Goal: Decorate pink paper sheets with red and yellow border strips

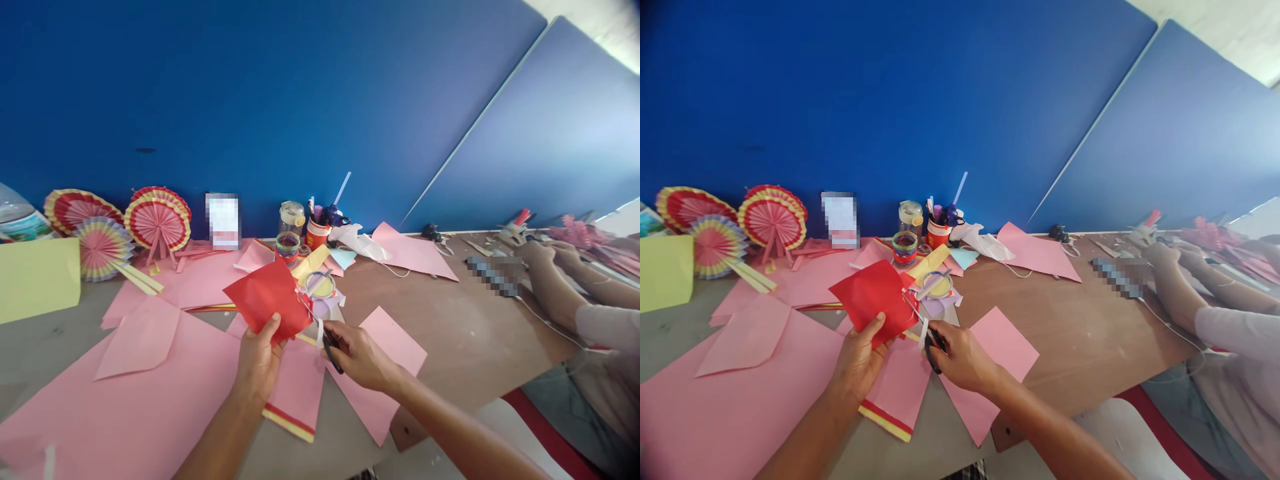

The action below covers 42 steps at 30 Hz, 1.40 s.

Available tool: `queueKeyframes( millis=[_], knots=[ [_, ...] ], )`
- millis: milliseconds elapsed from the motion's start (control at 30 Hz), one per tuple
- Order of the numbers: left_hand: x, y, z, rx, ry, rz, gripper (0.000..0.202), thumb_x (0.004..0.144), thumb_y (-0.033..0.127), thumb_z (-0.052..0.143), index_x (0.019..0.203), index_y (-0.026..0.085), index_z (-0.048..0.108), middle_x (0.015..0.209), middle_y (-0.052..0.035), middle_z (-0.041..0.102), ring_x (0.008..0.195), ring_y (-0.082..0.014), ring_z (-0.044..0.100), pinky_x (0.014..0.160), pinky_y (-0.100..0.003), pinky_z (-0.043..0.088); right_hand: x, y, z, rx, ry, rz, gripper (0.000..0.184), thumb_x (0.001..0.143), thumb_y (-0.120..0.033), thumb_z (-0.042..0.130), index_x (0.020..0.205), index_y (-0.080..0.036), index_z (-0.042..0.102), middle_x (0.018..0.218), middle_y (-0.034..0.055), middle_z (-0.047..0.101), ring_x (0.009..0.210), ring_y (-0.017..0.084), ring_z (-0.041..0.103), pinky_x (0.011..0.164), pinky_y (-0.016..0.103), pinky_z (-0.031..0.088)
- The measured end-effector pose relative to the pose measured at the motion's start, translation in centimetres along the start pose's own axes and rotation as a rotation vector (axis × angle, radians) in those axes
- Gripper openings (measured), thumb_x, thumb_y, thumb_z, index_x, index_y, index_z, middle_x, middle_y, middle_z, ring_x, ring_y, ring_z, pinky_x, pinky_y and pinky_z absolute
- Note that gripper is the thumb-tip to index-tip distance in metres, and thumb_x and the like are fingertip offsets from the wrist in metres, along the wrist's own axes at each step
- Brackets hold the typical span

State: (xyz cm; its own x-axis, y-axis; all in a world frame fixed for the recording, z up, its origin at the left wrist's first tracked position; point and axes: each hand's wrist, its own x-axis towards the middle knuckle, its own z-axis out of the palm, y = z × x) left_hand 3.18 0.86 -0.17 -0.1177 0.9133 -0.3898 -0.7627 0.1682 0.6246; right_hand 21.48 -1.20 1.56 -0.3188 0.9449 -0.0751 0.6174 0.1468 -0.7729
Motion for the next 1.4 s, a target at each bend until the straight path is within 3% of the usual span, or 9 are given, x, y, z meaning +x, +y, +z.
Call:
queueKeyframes(
  millis=[433,567,633,733,833,1000,1233,1400],
  knots=[
    [0.0,0.1,0.1,-0.009,0.002,0.021,0.036,0.069,0.014,0.076,0.103,0.016,0.065,0.094,-0.0060,0.073,0.083,-0.0185,0.070,0.073,-0.028,0.059,0.1,0.7,0.9,0.257,0.035,0.043,0.028,0.078,-0.012,0.046,0.100,-0.020,0.062,0.069,-0.0029,0.053,0.062,0.010,0.048,0.059,0.021,0.037],
    [0.3,-0.1,-0.1,-0.005,-0.004,0.028,0.041,0.066,0.012,0.077,0.104,0.017,0.064,0.094,-0.0055,0.074,0.087,-0.0199,0.070,0.077,-0.030,0.058,0.4,1.0,1.0,0.473,0.052,0.181,0.023,0.078,-0.025,0.056,0.099,-0.019,0.063,0.063,-0.0035,0.050,0.057,0.010,0.043,0.056,0.023,0.034],
    [0.3,-0.1,-0.2,-0.008,0.009,0.018,0.039,0.067,0.012,0.076,0.104,0.018,0.064,0.097,-0.0052,0.073,0.088,-0.0191,0.070,0.078,-0.030,0.058,0.3,1.3,0.7,0.642,0.067,0.231,0.030,0.079,-0.038,0.060,0.102,-0.019,0.061,0.064,-0.0033,0.049,0.054,0.009,0.038,0.053,0.023,0.030],
    [0.2,0.1,0.0,-0.009,0.044,0.006,0.031,0.072,0.013,0.073,0.102,0.018,0.065,0.098,-0.0050,0.073,0.087,-0.0172,0.070,0.079,-0.029,0.057,-0.3,1.4,0.1,0.802,0.023,0.177,0.044,0.082,-0.055,0.054,0.106,-0.018,0.058,0.074,-0.0008,0.052,0.052,0.007,0.031,0.052,0.024,0.026],
    [0.2,0.3,0.3,-0.028,0.062,0.008,0.030,0.073,0.011,0.071,0.102,0.018,0.065,0.095,-0.0045,0.074,0.083,-0.0166,0.070,0.076,-0.028,0.058,-1.1,0.8,-0.1,0.673,-0.062,0.147,0.035,0.083,-0.047,0.055,0.102,-0.017,0.058,0.075,-0.0005,0.051,0.058,0.009,0.036,0.054,0.024,0.029],
    [0.3,0.1,0.2,-0.056,0.058,0.011,0.029,0.074,0.010,0.070,0.101,0.018,0.066,0.094,-0.0044,0.074,0.081,-0.0158,0.070,0.072,-0.027,0.059,-1.5,-0.7,0.9,0.314,-0.023,0.155,0.017,0.076,-0.017,0.053,0.092,-0.018,0.057,0.068,-0.0046,0.049,0.061,0.009,0.040,0.054,0.021,0.031],
    [0.7,-0.1,-0.4,-0.044,0.014,0.024,0.033,0.072,0.013,0.073,0.104,0.020,0.065,0.101,-0.0052,0.073,0.087,-0.0175,0.070,0.079,-0.031,0.058,-1.4,-1.2,1.4,0.244,-0.016,0.139,0.030,0.072,-0.011,0.049,0.099,-0.018,0.060,0.065,-0.0064,0.049,0.058,0.008,0.041,0.052,0.019,0.032],
    [0.8,0.0,-0.4,-0.018,0.052,0.031,0.033,0.073,0.016,0.073,0.105,0.021,0.065,0.100,-0.0044,0.073,0.089,-0.0183,0.070,0.084,-0.033,0.057,-1.7,-1.2,1.6,0.264,-0.033,0.128,0.023,0.073,-0.011,0.048,0.092,-0.018,0.058,0.063,-0.0067,0.047,0.057,0.007,0.040,0.051,0.018,0.032]
  ],
)
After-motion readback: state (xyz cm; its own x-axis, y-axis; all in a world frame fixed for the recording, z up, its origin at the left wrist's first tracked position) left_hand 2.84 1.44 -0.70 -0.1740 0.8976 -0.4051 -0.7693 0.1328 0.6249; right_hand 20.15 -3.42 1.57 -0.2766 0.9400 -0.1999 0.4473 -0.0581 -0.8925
